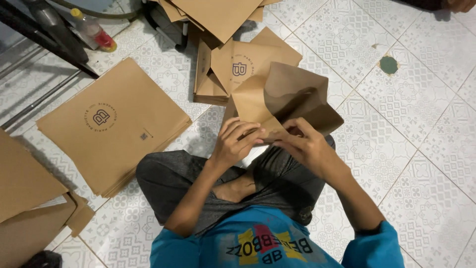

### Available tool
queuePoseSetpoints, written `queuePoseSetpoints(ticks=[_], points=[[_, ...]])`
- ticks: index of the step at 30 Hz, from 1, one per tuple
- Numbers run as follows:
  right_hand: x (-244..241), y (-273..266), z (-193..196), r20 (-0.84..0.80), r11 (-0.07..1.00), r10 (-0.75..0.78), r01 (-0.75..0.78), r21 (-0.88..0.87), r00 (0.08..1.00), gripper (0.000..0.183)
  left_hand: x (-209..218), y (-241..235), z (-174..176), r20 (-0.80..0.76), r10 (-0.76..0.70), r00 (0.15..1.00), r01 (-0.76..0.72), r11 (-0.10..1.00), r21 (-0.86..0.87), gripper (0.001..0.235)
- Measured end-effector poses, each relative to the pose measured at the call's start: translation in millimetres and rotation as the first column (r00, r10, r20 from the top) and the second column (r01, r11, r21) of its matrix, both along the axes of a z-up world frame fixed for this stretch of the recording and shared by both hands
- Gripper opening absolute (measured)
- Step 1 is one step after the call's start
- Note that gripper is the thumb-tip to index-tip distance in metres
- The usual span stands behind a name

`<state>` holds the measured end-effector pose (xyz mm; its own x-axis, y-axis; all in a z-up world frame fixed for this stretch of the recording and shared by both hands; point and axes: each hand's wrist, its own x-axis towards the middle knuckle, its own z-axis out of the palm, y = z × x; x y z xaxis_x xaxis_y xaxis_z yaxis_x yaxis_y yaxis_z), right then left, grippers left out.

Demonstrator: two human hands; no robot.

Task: The person sits on the floor and folds flat brown paper bags into a three-dimensional shape by hand. They repeatedly pick up a bag, fold the bottom and sides to create a base, and then place the finished bag onto a stack.

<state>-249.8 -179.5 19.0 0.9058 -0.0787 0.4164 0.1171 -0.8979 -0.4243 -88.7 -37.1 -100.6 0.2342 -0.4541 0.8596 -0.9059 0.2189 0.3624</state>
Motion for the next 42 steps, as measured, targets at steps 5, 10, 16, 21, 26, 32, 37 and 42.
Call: queuePoseSetpoints(ticks=[5,10,16,21,26,32,37,42], points=[[-2.1,1.4,-4.7,0.005,0.998,0.002,-0.002,-0.061,1.0,0.011,-6.8,-5.8,-19.8,-0.029,0.028,0.999,-0.029,0.999,-0.032,0.008],[1.5,1.6,-12.7,0.084,0.986,-0.006,0.02,-0.168,0.996,0.005,-16.4,-8.0,-11.2,-0.137,-0.008,0.991,0.002,0.999,-0.044,0.011],[3.5,-0.5,-19.1,0.167,0.977,0.036,0.0,-0.215,0.985,0.007,-27.7,-15.8,1.0,-0.152,-0.061,0.987,0.046,0.994,-0.097,0.003],[10.1,1.1,-18.6,0.188,0.98,0.096,-0.06,-0.188,0.977,0.009,-30.8,-12.5,3.9,-0.171,-0.119,0.978,0.097,0.986,-0.133,0.005],[-1.0,-13.3,-19.1,0.206,0.973,0.137,-0.092,-0.214,0.969,0.026,-17.7,1.8,-12.3,-0.083,0.026,0.996,-0.036,0.992,-0.123,0.007],[-18.9,-19.2,-30.0,0.238,0.977,0.165,-0.125,-0.174,0.957,0.036,-30.3,14.6,-29.8,-0.055,0.113,0.992,-0.119,0.985,-0.125,0.013],[-40.2,-28.2,-25.7,0.294,0.961,0.198,-0.127,-0.244,0.935,0.033,-18.1,16.2,-33.8,-0.228,0.001,0.974,-0.017,0.997,-0.069,0.049],[-61.6,-35.5,-24.0,0.223,0.973,0.144,-0.097,-0.207,0.964,0.03,-5.7,13.3,-4.6,-0.523,-0.168,0.836,0.346,0.901,0.264,0.089]])
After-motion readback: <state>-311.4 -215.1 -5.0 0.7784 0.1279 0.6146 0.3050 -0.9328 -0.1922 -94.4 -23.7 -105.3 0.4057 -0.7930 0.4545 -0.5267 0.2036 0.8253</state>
